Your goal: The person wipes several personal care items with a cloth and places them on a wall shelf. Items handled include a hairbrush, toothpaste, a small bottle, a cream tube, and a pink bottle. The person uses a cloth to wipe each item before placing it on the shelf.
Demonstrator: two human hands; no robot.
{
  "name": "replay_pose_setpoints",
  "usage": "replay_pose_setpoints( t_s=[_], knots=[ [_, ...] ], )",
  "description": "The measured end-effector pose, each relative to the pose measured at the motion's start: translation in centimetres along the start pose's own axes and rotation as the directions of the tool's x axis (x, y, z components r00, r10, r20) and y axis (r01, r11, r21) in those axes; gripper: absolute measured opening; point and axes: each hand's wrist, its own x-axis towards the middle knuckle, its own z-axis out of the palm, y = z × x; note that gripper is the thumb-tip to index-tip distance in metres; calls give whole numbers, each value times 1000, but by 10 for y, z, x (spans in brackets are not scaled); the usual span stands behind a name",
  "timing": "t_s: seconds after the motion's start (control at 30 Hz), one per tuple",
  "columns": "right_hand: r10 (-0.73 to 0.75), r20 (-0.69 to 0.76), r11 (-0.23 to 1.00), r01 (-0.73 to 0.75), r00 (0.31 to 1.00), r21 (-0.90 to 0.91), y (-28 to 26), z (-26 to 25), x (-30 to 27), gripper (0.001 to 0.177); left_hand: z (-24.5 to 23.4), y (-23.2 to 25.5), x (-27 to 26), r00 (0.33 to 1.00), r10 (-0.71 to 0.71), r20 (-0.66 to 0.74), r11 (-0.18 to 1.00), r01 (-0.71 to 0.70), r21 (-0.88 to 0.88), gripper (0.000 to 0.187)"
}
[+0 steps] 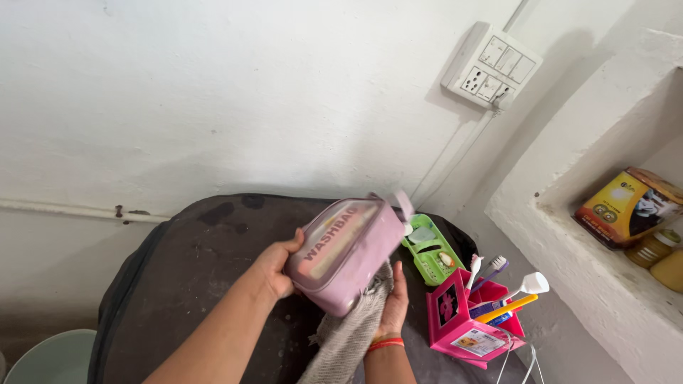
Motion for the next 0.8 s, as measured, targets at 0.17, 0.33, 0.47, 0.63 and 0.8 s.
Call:
replay_pose_setpoints(
  t_s=[0.17,0.33,0.47,0.63,0.8],
  knots=[
    [79,-108,993,-88,991,-79,14,23,-18,76,-24,-20,28,994,-104,-28,991,101,-83,47],
    [122,-25,961,-125,992,-245,14,31,-8,78,-21,-34,41,998,-51,29,996,53,-70,44],
    [145,-38,939,-150,989,-310,10,28,0,84,-9,-32,17,994,100,-34,974,-91,210,46],
    [171,-36,944,-174,985,-280,5,28,-1,84,6,-28,5,979,192,-63,815,-124,566,49],
    [229,-68,895,-237,971,-378,-6,22,-2,74,-2,-39,37,889,457,25,591,-325,738,43]
  ],
)
